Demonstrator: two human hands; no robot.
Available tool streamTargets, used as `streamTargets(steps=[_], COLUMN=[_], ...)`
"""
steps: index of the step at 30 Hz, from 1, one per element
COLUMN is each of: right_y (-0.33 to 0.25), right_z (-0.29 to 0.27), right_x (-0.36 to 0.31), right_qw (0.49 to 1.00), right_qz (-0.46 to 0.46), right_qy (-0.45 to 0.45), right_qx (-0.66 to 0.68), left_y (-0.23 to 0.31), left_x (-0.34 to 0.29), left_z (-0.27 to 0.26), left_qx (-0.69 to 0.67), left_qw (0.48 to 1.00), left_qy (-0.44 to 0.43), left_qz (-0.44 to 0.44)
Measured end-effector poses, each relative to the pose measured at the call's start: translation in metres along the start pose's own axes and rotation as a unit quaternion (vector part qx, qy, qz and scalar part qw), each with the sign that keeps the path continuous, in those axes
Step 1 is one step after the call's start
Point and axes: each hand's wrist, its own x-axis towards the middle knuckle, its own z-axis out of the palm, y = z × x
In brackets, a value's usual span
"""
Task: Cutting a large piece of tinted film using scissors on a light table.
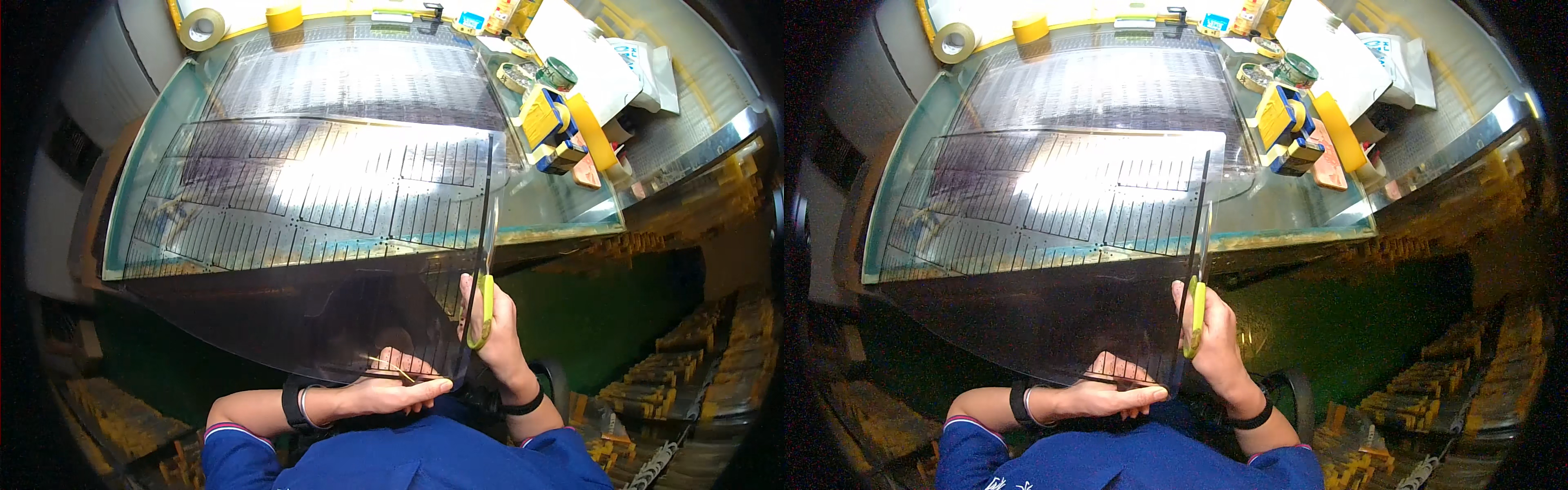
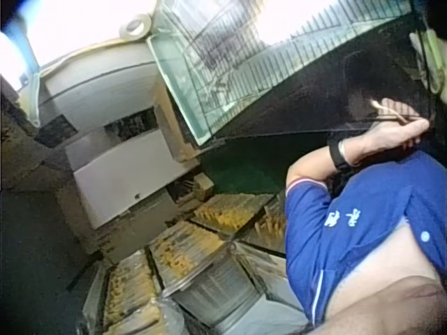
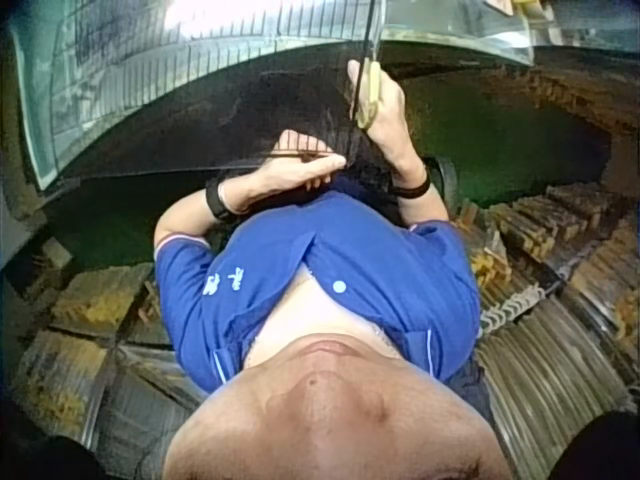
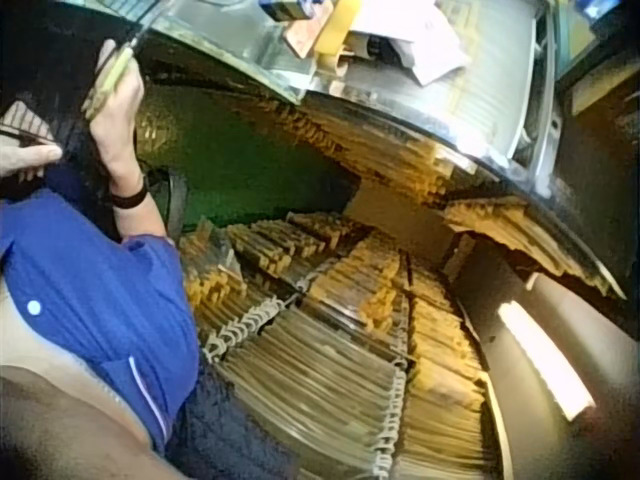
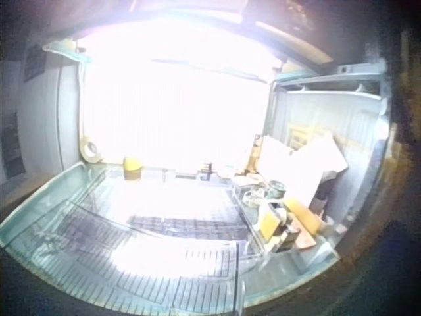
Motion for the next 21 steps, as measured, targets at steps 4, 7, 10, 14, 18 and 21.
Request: streamTargets(steps=[4,7,10,14,18,21], right_y=[0.006,0.008,0.014,0.002,0.008,0.009], right_z=[-0.005,-0.007,-0.008,-0.010,-0.011,-0.015], right_x=[0.007,0.013,0.017,0.011,0.017,0.023], right_qw=[0.999,0.998,0.994,0.999,0.997,0.995], right_qz=[-0.037,-0.040,-0.098,-0.014,-0.037,-0.058], right_qy=[0.000,0.014,0.027,0.011,0.018,0.034], right_qx=[0.014,0.055,0.034,0.049,0.065,0.076], left_y=[-0.004,-0.004,-0.003,-0.004,-0.006,-0.006], left_x=[0.001,0.001,0.000,0.001,0.000,0.000], left_z=[0.001,0.002,0.003,0.001,0.003,0.004], left_qx=[0.013,0.006,0.000,0.008,-0.002,0.011], left_qw=[1.000,1.000,1.000,1.000,1.000,1.000], left_qy=[-0.014,-0.016,-0.020,-0.028,-0.017,-0.023], left_qz=[0.004,-0.004,-0.010,-0.006,-0.003,-0.017])
